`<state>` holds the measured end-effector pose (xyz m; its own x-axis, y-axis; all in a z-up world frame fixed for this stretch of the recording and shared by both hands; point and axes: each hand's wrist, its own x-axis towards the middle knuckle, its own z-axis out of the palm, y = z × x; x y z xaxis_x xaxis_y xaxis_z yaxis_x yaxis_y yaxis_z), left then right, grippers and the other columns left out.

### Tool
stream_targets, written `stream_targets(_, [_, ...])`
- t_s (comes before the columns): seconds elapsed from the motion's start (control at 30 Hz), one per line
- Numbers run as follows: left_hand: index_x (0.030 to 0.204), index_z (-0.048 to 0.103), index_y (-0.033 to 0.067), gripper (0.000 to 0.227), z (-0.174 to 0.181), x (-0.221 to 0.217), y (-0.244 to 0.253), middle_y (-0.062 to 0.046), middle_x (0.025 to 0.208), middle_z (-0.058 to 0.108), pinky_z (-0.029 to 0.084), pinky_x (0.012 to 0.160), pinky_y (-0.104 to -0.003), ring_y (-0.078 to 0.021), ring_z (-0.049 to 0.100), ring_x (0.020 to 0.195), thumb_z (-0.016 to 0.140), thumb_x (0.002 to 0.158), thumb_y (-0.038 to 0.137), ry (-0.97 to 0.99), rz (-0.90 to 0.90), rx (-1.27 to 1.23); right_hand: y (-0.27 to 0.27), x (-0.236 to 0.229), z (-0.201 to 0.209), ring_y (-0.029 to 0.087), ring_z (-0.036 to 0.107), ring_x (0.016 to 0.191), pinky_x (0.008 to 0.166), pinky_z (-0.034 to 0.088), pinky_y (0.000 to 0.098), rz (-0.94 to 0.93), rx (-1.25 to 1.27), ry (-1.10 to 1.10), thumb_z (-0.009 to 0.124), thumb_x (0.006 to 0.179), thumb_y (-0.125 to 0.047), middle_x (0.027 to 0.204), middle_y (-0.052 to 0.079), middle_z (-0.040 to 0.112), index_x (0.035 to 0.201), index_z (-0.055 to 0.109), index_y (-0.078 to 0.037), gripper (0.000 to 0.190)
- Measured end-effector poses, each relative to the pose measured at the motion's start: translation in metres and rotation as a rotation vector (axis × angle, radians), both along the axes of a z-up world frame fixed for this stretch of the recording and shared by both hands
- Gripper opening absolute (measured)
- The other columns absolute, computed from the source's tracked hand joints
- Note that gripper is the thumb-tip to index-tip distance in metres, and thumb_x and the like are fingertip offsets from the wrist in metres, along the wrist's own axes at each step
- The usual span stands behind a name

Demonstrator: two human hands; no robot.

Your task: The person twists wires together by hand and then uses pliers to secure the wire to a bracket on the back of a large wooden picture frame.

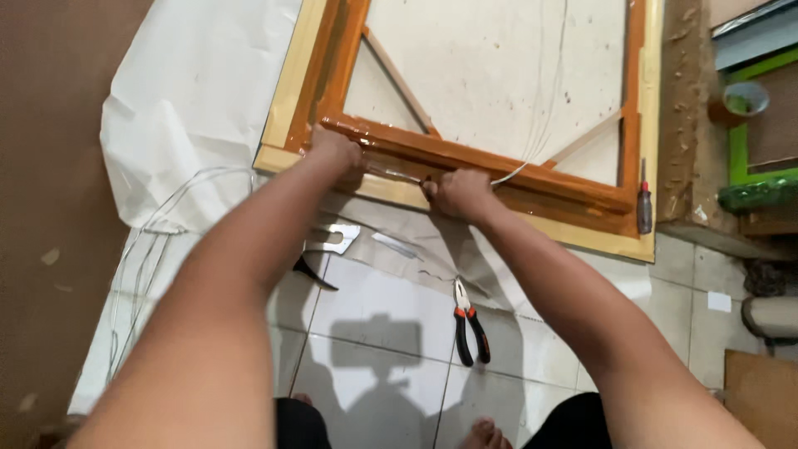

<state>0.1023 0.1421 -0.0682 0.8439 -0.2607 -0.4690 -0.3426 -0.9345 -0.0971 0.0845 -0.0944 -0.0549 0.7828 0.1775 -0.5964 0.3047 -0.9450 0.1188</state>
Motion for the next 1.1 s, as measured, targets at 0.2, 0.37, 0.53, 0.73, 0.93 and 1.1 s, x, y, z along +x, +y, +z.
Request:
stream_targets(0.2, [0.140, 0.081, 0.0231, 0.056, -0.015, -0.001, 0.030, -0.001, 0.134, 0.084, 0.029, 0.122, -0.065, -0.0306, 0.073, 0.138, 0.035, 0.114, 0.044, -0.009, -0.002, 0.012, 0.000, 0.016, 0.016, 0.049, 0.078, 0.120, 0.100, 0.063, 0.0643, 0.012, 0.087, 0.039, 0.044, 0.111, -0.062, 0.121, 0.023, 0.084, 0.120, 0.088, -0.013, 0.067])
stream_targets(0.37, [0.142, 0.078, 0.0246, 0.063, -0.009, -0.007, 0.052, 0.004, 0.138, 0.083, 0.034, 0.118, -0.049, -0.0228, 0.071, 0.142, 0.029, 0.117, 0.056, 0.009, -0.049, 0.031, -0.021, 0.001, 0.016, 0.046, 0.080, 0.115, 0.097, 0.066, 0.0566, 0.106, -0.004, -0.044, 0.037, 0.110, -0.068, 0.116, 0.022, 0.085, 0.118, 0.089, -0.013, 0.076])
stream_targets(0.53, [0.126, 0.085, 0.0286, 0.060, -0.003, -0.015, 0.060, 0.007, 0.119, 0.088, 0.034, 0.109, -0.047, -0.0199, 0.080, 0.124, 0.036, 0.115, 0.060, -0.130, -0.100, 0.032, -0.013, 0.005, 0.023, 0.044, 0.083, 0.104, 0.087, 0.068, 0.0563, 0.123, 0.030, -0.159, 0.051, 0.107, -0.063, 0.106, 0.021, 0.085, 0.116, 0.089, -0.014, 0.062])
stream_targets(0.73, [0.121, 0.087, 0.0331, 0.036, 0.032, 0.009, 0.037, 0.011, 0.118, 0.087, 0.032, 0.110, -0.052, -0.0191, 0.079, 0.120, 0.053, 0.113, 0.040, -0.236, -0.233, 0.167, 0.046, 0.027, 0.005, 0.035, 0.078, 0.072, 0.060, 0.057, 0.0514, 0.387, -0.323, -0.417, 0.067, 0.095, -0.039, 0.078, 0.006, 0.077, 0.092, 0.089, -0.021, 0.028])
stream_targets(0.93, [0.128, 0.086, 0.0228, 0.031, 0.059, -0.004, 0.011, 0.003, 0.125, 0.085, 0.028, 0.117, -0.058, -0.0268, 0.076, 0.126, 0.064, 0.112, 0.037, -0.184, -0.227, 0.206, 0.138, 0.005, 0.032, 0.029, 0.068, 0.052, 0.066, 0.038, 0.0526, 0.381, -0.728, -0.205, 0.072, 0.098, -0.013, 0.068, 0.000, 0.076, 0.078, 0.082, -0.017, 0.023])
stream_targets(1.1, [0.114, 0.090, 0.0247, 0.028, 0.025, -0.042, 0.023, 0.002, 0.110, 0.087, 0.035, 0.107, -0.058, -0.0287, 0.079, 0.115, 0.065, 0.109, 0.037, -0.132, -0.247, 0.132, 0.137, -0.006, 0.041, 0.033, 0.070, 0.059, 0.085, 0.030, 0.0629, 0.702, -0.794, -0.191, 0.079, 0.094, 0.008, 0.066, 0.005, 0.077, 0.075, 0.086, -0.015, 0.031])
